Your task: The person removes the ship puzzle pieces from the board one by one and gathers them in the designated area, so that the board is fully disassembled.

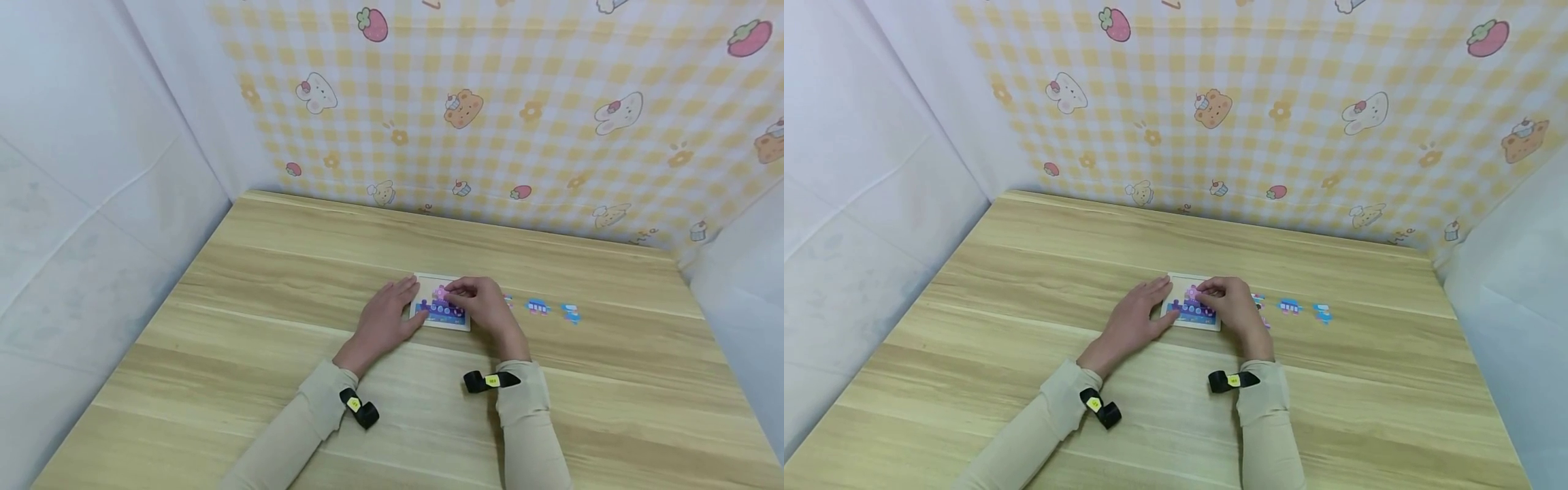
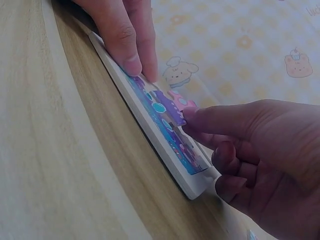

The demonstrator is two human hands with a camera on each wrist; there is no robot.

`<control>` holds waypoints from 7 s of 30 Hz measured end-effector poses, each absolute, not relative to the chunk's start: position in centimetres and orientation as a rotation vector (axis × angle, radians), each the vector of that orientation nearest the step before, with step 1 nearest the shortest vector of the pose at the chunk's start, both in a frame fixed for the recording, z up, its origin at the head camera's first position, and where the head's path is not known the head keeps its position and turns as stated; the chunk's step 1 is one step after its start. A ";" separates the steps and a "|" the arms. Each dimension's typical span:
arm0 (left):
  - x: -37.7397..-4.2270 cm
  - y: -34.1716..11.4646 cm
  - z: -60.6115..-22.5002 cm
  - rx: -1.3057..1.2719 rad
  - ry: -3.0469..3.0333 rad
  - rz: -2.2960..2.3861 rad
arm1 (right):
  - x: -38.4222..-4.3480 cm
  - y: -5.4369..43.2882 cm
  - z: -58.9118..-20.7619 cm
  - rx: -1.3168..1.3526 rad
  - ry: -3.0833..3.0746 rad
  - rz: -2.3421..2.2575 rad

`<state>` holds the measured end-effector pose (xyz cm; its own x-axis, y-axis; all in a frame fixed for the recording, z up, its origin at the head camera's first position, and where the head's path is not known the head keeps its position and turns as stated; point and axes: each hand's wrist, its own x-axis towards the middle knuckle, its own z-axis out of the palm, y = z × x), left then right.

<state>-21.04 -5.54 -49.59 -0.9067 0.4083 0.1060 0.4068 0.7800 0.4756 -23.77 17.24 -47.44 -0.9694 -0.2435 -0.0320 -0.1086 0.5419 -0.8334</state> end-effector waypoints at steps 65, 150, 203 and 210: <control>-21.2 -5.5 -49.8 0.672 2.954 0.830 | -17.9 32.9 -46.8 -0.014 2.785 -1.168; -20.9 -5.5 -49.9 0.734 2.977 0.720 | -22.9 19.1 -47.1 -0.402 2.669 -1.168; -20.8 -5.6 -50.1 0.718 2.954 0.762 | -19.8 24.8 -45.1 -0.159 2.781 -1.454; -20.7 -5.7 -49.8 0.689 2.952 0.792 | -16.9 31.5 -44.6 -0.040 2.861 -1.286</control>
<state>-20.67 -5.73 -49.80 -0.9034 0.4162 0.1034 0.4121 0.7756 0.4783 -16.88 31.53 -44.59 -0.9997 -0.0250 0.0066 -0.0216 0.6634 -0.7479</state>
